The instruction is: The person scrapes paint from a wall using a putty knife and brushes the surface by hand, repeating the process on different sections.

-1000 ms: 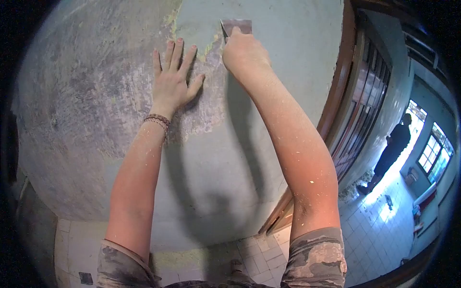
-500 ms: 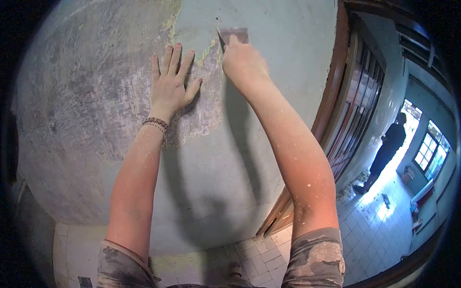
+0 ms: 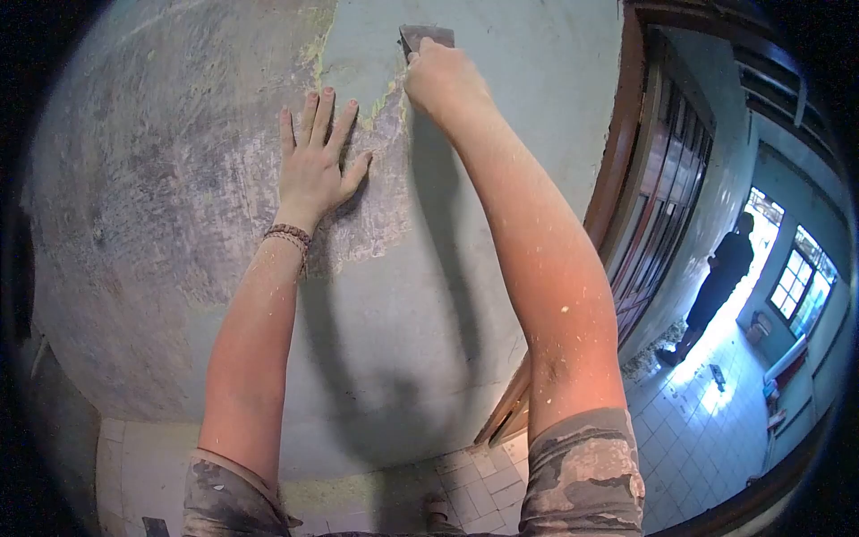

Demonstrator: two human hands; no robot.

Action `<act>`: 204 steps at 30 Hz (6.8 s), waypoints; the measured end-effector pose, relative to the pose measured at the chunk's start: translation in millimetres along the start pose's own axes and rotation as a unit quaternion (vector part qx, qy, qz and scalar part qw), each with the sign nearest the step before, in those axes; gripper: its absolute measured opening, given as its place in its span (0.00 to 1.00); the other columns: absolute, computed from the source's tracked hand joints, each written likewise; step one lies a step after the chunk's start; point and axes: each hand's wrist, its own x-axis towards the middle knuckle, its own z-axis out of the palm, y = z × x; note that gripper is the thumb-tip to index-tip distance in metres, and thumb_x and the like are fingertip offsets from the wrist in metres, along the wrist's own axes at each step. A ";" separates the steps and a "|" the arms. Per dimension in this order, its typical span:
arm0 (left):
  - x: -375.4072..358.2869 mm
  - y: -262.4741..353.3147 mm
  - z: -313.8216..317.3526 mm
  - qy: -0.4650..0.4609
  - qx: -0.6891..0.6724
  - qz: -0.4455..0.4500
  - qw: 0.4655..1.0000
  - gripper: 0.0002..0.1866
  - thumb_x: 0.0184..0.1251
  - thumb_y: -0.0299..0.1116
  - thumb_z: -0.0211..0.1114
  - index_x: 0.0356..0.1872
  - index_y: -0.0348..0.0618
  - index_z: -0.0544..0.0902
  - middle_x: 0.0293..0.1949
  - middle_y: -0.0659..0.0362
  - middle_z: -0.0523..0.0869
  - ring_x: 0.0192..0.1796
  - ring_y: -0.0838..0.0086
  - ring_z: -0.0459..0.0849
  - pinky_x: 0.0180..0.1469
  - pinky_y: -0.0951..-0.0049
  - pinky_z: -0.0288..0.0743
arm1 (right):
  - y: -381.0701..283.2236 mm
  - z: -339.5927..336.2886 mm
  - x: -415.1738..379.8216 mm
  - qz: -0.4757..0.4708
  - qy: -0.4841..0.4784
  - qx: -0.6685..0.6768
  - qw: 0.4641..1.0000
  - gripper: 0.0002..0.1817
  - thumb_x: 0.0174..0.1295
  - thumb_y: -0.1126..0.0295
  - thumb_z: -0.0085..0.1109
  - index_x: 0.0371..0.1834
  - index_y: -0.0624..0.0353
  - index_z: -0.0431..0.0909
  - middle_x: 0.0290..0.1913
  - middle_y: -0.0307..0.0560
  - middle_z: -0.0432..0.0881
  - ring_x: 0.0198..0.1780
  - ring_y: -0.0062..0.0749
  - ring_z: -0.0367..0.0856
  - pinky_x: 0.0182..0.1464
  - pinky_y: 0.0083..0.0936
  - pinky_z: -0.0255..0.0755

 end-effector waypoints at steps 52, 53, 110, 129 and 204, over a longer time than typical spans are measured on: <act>95.7 12.5 20.7 0.128 -0.083 0.051 0.987 0.34 0.70 0.52 0.60 0.75 0.56 0.68 0.79 0.51 0.60 0.81 0.56 0.54 0.81 0.47 0.39 | 50.4 91.1 -263.7 0.216 0.010 0.458 0.862 0.39 0.71 0.64 0.55 0.81 0.60 0.48 0.67 0.67 0.74 0.69 0.54 0.74 0.70 0.39 0.64; 111.3 14.0 19.8 0.130 -0.076 0.051 0.987 0.34 0.70 0.52 0.60 0.75 0.56 0.68 0.79 0.51 0.60 0.81 0.56 0.54 0.81 0.47 0.39 | 57.8 108.8 -283.0 0.209 0.001 0.499 0.841 0.38 0.71 0.64 0.56 0.80 0.60 0.51 0.66 0.66 0.75 0.67 0.52 0.75 0.70 0.38 0.65; 88.0 3.9 15.8 0.128 -0.078 0.063 0.987 0.33 0.67 0.39 0.60 0.74 0.48 0.67 0.77 0.53 0.66 0.81 0.59 0.57 0.82 0.51 0.42 | 11.5 81.0 -75.1 0.190 0.112 0.699 0.680 0.20 0.76 0.55 0.55 0.57 0.61 0.74 0.26 0.37 0.73 0.23 0.13 0.71 0.20 0.13 0.61; 86.9 3.4 19.4 0.149 -0.084 0.063 0.983 0.38 0.62 0.38 0.61 0.77 0.51 0.64 0.78 0.51 0.62 0.81 0.57 0.57 0.82 0.50 0.43 | 14.4 113.6 -62.4 0.035 0.240 0.509 0.826 0.34 0.76 0.55 0.54 0.75 0.72 0.62 0.26 0.34 0.71 0.23 0.13 0.67 0.23 0.14 0.64; 81.1 -1.6 19.8 0.223 -0.101 0.057 0.968 0.30 0.69 0.37 0.49 0.73 0.44 0.70 0.75 0.51 0.70 0.79 0.59 0.63 0.82 0.54 0.43 | 6.8 99.6 -71.1 0.200 0.289 0.661 0.663 0.32 0.73 0.52 0.58 0.65 0.72 0.73 0.55 0.62 0.85 0.54 0.56 0.85 0.57 0.38 0.75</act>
